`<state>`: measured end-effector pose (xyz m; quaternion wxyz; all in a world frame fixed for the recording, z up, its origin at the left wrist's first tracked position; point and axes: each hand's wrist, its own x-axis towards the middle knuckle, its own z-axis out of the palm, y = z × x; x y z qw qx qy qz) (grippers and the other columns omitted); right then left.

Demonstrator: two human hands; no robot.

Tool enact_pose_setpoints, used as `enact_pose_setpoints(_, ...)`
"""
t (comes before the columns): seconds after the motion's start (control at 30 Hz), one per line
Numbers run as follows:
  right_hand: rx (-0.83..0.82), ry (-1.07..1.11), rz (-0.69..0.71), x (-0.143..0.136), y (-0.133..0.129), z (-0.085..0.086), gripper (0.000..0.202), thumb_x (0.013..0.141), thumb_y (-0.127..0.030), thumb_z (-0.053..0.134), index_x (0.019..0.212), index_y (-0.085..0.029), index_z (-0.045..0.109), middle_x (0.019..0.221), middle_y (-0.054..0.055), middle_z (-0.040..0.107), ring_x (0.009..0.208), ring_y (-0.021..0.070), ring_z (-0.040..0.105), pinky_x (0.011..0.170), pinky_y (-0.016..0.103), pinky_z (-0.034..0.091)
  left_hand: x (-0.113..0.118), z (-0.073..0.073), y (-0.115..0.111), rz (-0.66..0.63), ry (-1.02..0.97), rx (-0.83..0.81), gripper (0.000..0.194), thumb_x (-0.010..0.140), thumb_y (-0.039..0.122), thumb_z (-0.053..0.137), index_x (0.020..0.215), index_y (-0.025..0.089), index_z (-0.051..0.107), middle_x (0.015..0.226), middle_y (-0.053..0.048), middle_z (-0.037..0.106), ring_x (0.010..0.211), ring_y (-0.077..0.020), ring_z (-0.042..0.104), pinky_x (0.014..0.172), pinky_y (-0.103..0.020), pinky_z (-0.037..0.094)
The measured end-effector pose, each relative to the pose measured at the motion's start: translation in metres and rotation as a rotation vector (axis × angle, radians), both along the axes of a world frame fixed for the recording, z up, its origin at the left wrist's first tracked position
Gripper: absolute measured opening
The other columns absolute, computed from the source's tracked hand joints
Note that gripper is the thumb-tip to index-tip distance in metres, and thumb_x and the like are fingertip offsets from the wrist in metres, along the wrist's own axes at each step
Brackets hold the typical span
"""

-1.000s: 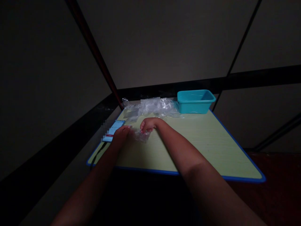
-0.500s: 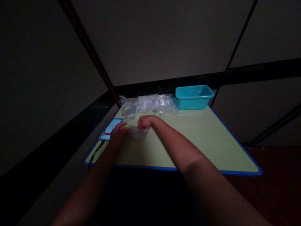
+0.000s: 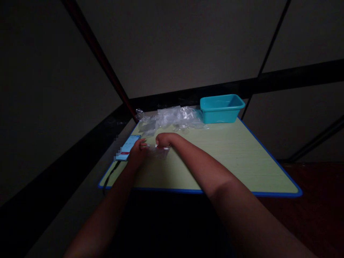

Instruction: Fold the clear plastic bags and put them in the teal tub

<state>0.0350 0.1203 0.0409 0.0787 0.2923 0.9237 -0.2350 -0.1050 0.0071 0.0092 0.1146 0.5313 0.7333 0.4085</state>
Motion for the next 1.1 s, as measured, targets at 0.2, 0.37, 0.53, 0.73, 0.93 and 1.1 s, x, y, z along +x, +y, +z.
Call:
enact_pose_setpoints(0.2,0.057,-0.007,0.016,-0.001,-0.007,0.004,0.026,0.074,-0.025,0.063,0.097,-0.012,0.066,0.085,0.006,0.069,0.063,0.0107,0.055,0.052,0.018,0.034,-0.004,-0.005,-0.009,-0.033,0.223,0.098,0.038,0.08,0.02,0.049,0.118,0.014,0.052,0.116,-0.013,0.057,0.097,-0.0206,0.059,0.09,-0.038,0.046)
enact_pose_setpoints(0.37,0.078,-0.01,0.021,-0.002,-0.008,0.005,0.029,0.074,-0.027,0.065,0.098,-0.011,0.067,0.088,0.008,0.07,0.064,0.0125,0.057,0.053,0.02,0.035,0.004,-0.008,-0.04,-0.241,0.503,-0.027,0.044,0.09,0.03,0.038,0.13,0.013,0.045,0.139,-0.017,0.043,0.132,-0.0266,0.035,0.108,-0.05,0.026)
enact_pose_setpoints(0.53,0.121,0.017,0.025,-0.003,-0.009,0.005,0.033,0.078,-0.034,0.062,0.099,-0.009,0.067,0.089,0.011,0.07,0.069,0.015,0.059,0.055,0.021,0.036,0.012,-0.01,-0.067,-0.356,0.685,-0.292,0.047,0.094,0.032,0.03,0.139,0.019,0.035,0.149,-0.013,0.03,0.139,-0.0264,0.019,0.107,-0.059,0.017)
enact_pose_setpoints(0.73,0.186,0.079,-0.011,-0.004,-0.012,0.007,0.031,0.077,-0.034,0.063,0.095,-0.009,0.069,0.092,0.012,0.07,0.076,0.017,0.06,0.058,0.021,0.036,0.014,-0.006,-0.072,-0.332,0.743,-0.341,0.05,0.094,0.036,0.032,0.139,0.016,0.036,0.148,-0.016,0.029,0.139,-0.0279,0.021,0.105,-0.052,0.025)
enact_pose_setpoints(0.93,-0.055,0.13,-0.079,0.002,0.0,0.003,0.022,0.071,-0.014,0.064,0.093,-0.011,0.069,0.082,0.005,0.07,0.069,0.0126,0.06,0.056,0.018,0.037,0.014,-0.007,-0.072,-0.331,0.75,-0.282,0.05,0.094,0.039,0.034,0.138,0.015,0.04,0.145,-0.018,0.034,0.137,-0.029,0.025,0.105,-0.05,0.028)
enact_pose_setpoints(1.1,-0.137,0.123,-0.108,0.003,0.007,-0.001,0.041,0.064,-0.014,0.071,0.104,-0.013,0.064,0.08,0.003,0.069,0.067,0.0117,0.059,0.054,0.016,0.037,0.015,-0.008,-0.072,-0.314,0.755,-0.27,0.052,0.093,0.04,0.035,0.136,0.012,0.041,0.144,-0.02,0.036,0.136,-0.0311,0.027,0.103,-0.051,0.03)
